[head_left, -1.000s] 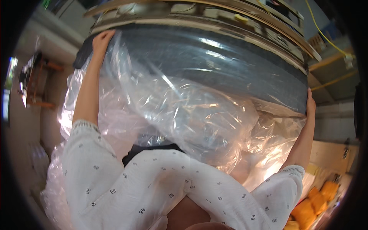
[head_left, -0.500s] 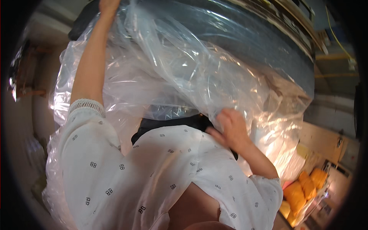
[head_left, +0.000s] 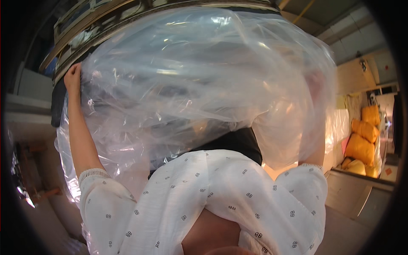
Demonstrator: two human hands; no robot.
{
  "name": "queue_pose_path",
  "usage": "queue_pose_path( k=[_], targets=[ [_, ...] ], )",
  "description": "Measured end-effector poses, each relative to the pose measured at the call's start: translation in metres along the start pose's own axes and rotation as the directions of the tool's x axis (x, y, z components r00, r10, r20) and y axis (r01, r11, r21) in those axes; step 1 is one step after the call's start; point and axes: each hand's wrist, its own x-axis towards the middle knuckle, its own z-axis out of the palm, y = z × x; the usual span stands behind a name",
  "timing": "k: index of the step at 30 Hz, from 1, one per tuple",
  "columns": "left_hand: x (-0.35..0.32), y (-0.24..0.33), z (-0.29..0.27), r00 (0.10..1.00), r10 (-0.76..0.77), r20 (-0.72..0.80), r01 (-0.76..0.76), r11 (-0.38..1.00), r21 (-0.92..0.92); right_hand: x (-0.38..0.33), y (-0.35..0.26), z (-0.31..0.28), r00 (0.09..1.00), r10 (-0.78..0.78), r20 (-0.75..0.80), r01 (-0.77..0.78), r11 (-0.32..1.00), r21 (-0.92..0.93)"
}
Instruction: The recorder wraps a large plastic part in clear plastic film on a workbench with the help of another person.
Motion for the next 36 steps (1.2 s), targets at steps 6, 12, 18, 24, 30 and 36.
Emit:
queue_pose_path(
  k=[6, 12, 18, 24, 30, 36],
  targets=[
    [-0.037, -0.028, -0.063, 0.989, -0.090, -0.114, 0.111, 0.975, 0.192, -0.020, -0.043, 0.103, 0.971, 0.219, -0.100, -0.239, 0.927, -0.291],
    [-0.023, -0.042, -0.070, 0.993, -0.062, -0.099, 0.090, 0.947, 0.309, -0.058, -0.017, 0.087, 0.875, -0.026, -0.483, -0.134, 0.947, -0.293],
    [-0.034, -0.047, -0.071, 0.974, -0.124, -0.191, 0.183, 0.928, 0.326, -0.073, -0.177, 0.092, 0.785, -0.449, 0.427, -0.087, 0.603, 0.793],
    [-0.034, -0.037, -0.058, 0.989, -0.054, -0.138, 0.093, 0.951, 0.296, -0.017, -0.008, 0.175, 0.957, 0.288, -0.033, -0.231, 0.827, 0.513],
    [-0.034, -0.047, -0.068, 0.994, -0.042, -0.104, 0.074, 0.941, 0.330, -0.028, -0.061, 0.158, 0.934, 0.037, -0.354, -0.028, 0.999, 0.032],
    [-0.025, -0.046, -0.065, 0.987, -0.002, -0.159, 0.056, 0.940, 0.336, -0.050, -0.108, 0.193, 0.820, -0.357, -0.447, 0.315, 0.934, -0.167]
  ],
)
